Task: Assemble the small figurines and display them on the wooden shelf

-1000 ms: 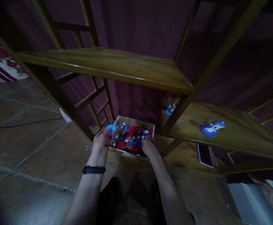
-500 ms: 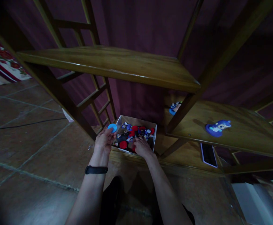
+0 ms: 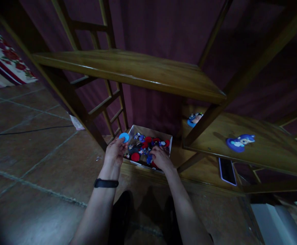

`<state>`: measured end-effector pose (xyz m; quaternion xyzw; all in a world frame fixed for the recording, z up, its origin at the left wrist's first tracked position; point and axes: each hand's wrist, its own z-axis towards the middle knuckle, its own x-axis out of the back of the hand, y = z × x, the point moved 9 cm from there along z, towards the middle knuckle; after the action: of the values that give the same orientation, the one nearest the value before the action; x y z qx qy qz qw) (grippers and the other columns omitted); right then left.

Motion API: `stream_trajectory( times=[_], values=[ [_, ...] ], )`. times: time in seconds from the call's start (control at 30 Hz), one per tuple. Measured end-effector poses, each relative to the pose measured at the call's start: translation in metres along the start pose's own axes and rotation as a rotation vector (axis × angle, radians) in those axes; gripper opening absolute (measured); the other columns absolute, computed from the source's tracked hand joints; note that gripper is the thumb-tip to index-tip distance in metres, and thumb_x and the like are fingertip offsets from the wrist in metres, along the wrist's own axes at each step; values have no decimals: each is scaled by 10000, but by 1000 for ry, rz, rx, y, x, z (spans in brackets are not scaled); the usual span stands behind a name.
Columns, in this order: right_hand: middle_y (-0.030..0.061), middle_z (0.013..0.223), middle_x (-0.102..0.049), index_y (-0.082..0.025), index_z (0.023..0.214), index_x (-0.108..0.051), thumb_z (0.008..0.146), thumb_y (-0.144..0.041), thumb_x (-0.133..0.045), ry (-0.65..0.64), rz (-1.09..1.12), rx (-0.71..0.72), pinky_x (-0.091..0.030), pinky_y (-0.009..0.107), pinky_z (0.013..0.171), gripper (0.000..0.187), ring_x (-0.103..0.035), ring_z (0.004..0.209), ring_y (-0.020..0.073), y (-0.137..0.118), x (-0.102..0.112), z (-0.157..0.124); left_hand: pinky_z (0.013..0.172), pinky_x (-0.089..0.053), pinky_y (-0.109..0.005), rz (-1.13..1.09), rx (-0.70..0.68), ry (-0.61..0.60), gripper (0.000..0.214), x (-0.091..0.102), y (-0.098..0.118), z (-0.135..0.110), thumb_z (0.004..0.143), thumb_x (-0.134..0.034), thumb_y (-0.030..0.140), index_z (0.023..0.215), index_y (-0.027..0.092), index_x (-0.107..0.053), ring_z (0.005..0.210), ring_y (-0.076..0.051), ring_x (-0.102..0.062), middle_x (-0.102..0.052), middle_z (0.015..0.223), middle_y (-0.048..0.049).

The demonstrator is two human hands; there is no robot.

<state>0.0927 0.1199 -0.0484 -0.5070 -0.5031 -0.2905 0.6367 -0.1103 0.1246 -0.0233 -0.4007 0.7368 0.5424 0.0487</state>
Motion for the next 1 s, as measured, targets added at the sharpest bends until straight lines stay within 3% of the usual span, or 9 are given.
stream_trajectory(
  times=[0.07,0.27,0.37,0.47,0.57,0.7,0.83,0.93,1.0],
  values=[
    [42,1236,-492,-263,1048,-637,804,-181,-500,-65,-10,39,-260,330,983,292,-378,1180,203,-11,-13,1,444,-427,-168,1,8,-12,158,-1,-2,1,608,-634,64,724,128,-548,478,-83,-567,-603,584,11],
    [113,1312,-404,-246,1117,-603,722,-218,-629,-161,-74,-106,-255,419,992,397,-314,1236,288,-8,-30,0,454,-426,-159,48,27,-32,150,-4,-8,-1,625,-649,100,737,127,-553,479,-79,-570,-598,558,12],
    [110,1311,-404,-220,1061,-613,696,-143,-626,-119,-36,-97,-274,400,991,373,-333,1224,269,-8,-27,0,451,-426,-159,74,56,-74,157,-10,-14,-3,621,-657,108,739,127,-556,472,-78,-569,-602,564,12],
    [77,1261,-455,-211,957,-619,649,-99,-645,-43,97,39,-287,365,999,328,-351,1214,238,-17,-21,2,449,-423,-157,86,78,-112,150,-16,-20,-6,614,-663,109,720,128,-558,469,-76,-569,-603,560,9],
    [35,1075,-564,-218,917,-591,656,-146,-656,54,371,17,-365,377,934,279,-488,1047,208,-9,-11,5,441,-416,-154,96,82,-124,160,-19,-22,-9,604,-666,105,729,130,-568,466,-77,-568,-604,555,10],
    [-22,841,-608,-233,922,-554,734,-286,-618,194,1022,-147,-477,325,759,206,-572,796,150,15,6,4,436,-409,-156,131,87,-143,181,-24,-27,-10,593,-672,124,748,130,-578,457,-73,-557,-600,553,14],
    [29,937,-659,-214,971,-576,781,-344,-588,94,1672,-270,-513,221,558,230,-619,715,120,18,6,-3,434,-394,-161,203,81,-199,182,-31,-36,-10,581,-679,164,733,130,-586,456,-69,-541,-594,556,13],
    [28,911,-682,-207,967,-591,782,-223,-596,70,1935,-351,-462,139,409,186,-600,573,76,18,4,-8,437,-382,-174,268,68,-252,215,-38,-45,-10,561,-697,206,739,133,-601,463,-75,-535,-605,579,4],
    [10,816,-686,-196,955,-591,780,-132,-572,98,2067,-405,-469,115,402,187,-587,525,61,20,0,-10,448,-381,-181,302,57,-289,228,-42,-52,-12,551,-706,230,736,137,-611,466,-77,-531,-609,589,3]
  ],
)
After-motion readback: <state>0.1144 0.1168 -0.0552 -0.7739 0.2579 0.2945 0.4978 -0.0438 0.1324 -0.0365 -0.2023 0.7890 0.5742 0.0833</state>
